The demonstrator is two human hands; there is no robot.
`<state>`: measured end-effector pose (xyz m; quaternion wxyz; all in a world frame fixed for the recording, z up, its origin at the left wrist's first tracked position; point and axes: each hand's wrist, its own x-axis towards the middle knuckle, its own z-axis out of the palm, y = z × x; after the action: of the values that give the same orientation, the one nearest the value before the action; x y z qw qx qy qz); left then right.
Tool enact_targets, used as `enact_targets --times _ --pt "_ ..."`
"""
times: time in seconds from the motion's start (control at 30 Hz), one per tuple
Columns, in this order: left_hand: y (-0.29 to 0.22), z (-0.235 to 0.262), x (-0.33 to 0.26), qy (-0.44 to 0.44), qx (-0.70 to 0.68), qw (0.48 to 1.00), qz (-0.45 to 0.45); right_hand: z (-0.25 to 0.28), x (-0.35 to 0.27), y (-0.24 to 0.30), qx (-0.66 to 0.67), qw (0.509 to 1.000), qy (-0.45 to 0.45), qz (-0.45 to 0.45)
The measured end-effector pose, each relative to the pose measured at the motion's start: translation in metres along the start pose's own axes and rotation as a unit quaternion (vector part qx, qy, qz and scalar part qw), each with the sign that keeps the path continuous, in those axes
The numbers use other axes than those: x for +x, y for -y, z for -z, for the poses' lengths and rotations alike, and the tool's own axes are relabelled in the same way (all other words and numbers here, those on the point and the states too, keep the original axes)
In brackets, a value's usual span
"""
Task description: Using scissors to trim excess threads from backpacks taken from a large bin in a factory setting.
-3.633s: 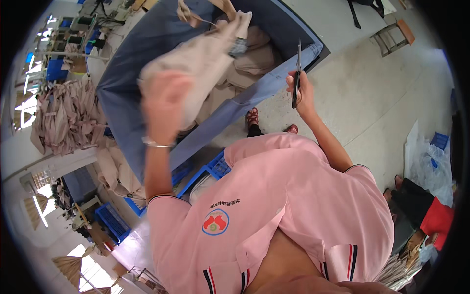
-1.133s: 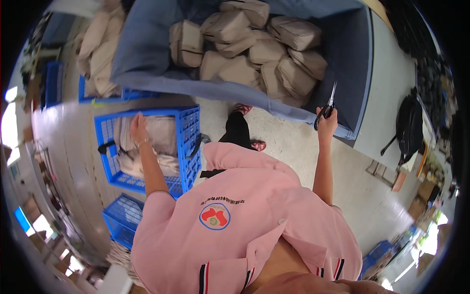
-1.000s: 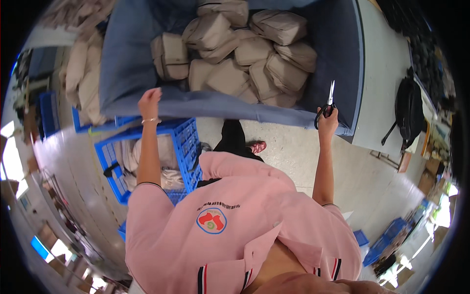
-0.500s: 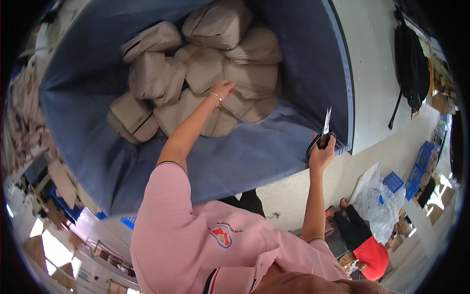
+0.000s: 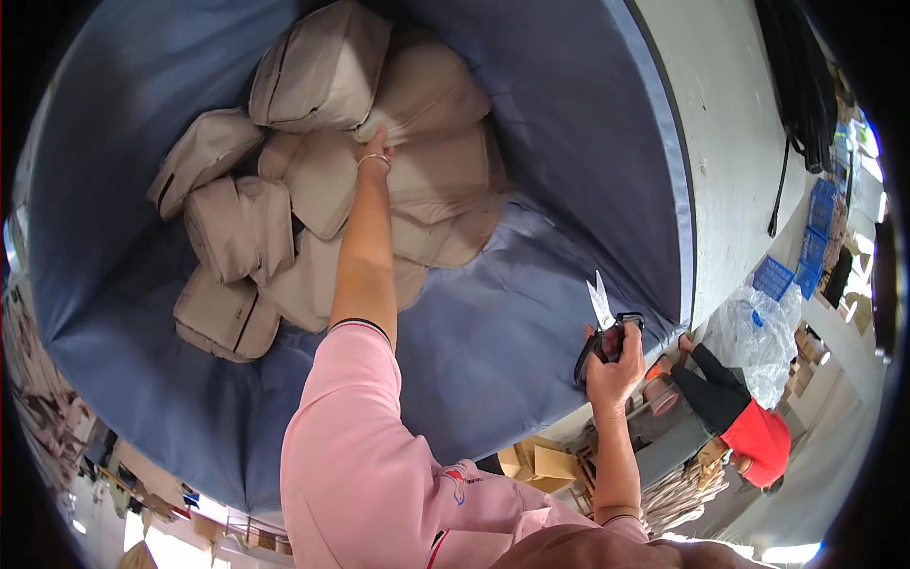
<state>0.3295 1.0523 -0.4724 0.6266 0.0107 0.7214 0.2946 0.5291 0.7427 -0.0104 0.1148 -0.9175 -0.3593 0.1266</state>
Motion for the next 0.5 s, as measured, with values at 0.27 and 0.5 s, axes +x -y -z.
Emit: enact_targets --times 0.27,0.5 --pt "-0.016 0.003 -0.075 0.214 -0.002 0.975 0.064 0.002 -0.003 -0.010 0.020 1.000 -0.015 0.012" --pt "-0.066 0.068 -0.177 0.264 -0.097 0.959 0.041 0.007 -0.004 -0.013 0.059 0.996 -0.042 0.056"
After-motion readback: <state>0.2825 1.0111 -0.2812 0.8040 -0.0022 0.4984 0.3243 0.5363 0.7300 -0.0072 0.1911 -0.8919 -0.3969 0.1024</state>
